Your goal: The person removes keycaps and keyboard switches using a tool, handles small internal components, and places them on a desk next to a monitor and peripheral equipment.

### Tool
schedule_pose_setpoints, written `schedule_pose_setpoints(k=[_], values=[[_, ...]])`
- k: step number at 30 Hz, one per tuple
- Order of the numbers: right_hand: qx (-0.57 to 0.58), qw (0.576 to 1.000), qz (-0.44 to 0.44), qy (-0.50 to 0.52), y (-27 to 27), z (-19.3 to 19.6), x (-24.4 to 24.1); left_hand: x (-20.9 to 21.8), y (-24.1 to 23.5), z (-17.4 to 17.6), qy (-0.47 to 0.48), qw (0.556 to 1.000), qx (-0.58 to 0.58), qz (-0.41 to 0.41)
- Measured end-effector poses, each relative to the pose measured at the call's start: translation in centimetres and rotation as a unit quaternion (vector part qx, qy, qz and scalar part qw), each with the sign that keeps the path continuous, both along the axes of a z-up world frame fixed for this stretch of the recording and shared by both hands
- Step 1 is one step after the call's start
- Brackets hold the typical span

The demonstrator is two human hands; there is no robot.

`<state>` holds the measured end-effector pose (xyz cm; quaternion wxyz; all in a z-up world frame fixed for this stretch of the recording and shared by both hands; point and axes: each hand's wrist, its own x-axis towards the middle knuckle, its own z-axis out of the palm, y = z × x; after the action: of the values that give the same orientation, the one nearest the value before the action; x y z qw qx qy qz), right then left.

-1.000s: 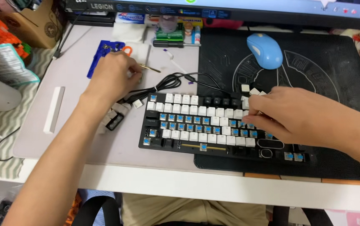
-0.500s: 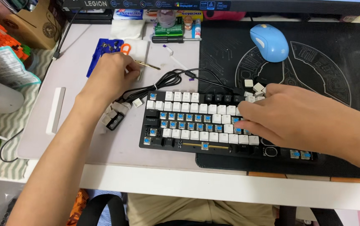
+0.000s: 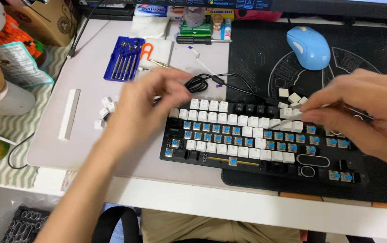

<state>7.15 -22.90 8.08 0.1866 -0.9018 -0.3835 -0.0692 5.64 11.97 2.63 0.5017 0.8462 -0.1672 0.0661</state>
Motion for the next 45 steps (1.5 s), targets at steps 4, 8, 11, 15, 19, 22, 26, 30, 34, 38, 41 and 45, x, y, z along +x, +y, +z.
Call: schedule_pose_setpoints(k=[4,8,11,15,19,22,26,30,34,38,41,45], values=[[0.044,0.998,0.035,-0.029,2.7,1.5,-1.7,-2.2,-2.5,0.0,-0.035,0.993,0.007,-0.111],[0.038,0.995,0.063,-0.074,4.0,1.8,-2.5,-3.2,-3.5,-0.1,-0.046,0.986,0.027,-0.161],[0.027,0.989,0.113,-0.089,4.5,1.7,-2.3,-3.4,-4.0,0.1,-0.026,0.984,0.018,-0.177],[-0.013,0.983,0.142,-0.114,4.2,0.7,-1.8,-3.4,-4.3,0.1,-0.053,0.983,0.020,-0.177],[-0.021,0.979,0.158,-0.125,4.3,0.5,-1.6,-3.2,-4.3,-0.5,-0.080,0.980,0.022,-0.179],[-0.057,0.973,0.173,-0.145,4.4,0.4,-1.3,-2.9,-4.4,-0.7,-0.076,0.980,0.031,-0.181],[-0.154,0.941,0.209,-0.215,5.4,1.0,-0.8,-1.8,-5.2,-1.6,-0.123,0.976,0.058,-0.169],[-0.218,0.919,0.228,-0.235,5.9,0.5,0.0,-0.9,-6.0,-2.6,-0.150,0.977,0.056,-0.141],[-0.238,0.912,0.233,-0.241,6.1,-0.1,0.3,-1.0,-6.1,-3.5,-0.151,0.977,0.072,-0.132],[-0.226,0.915,0.244,-0.227,6.4,-0.7,0.2,-1.5,-6.5,-4.0,-0.122,0.978,0.108,-0.130],[-0.214,0.916,0.251,-0.227,6.4,-0.9,0.0,-1.9,-6.7,-4.1,-0.114,0.978,0.125,-0.125],[-0.213,0.909,0.250,-0.258,6.4,-0.9,-0.5,-2.8,-6.9,-3.9,-0.107,0.979,0.133,-0.114]])
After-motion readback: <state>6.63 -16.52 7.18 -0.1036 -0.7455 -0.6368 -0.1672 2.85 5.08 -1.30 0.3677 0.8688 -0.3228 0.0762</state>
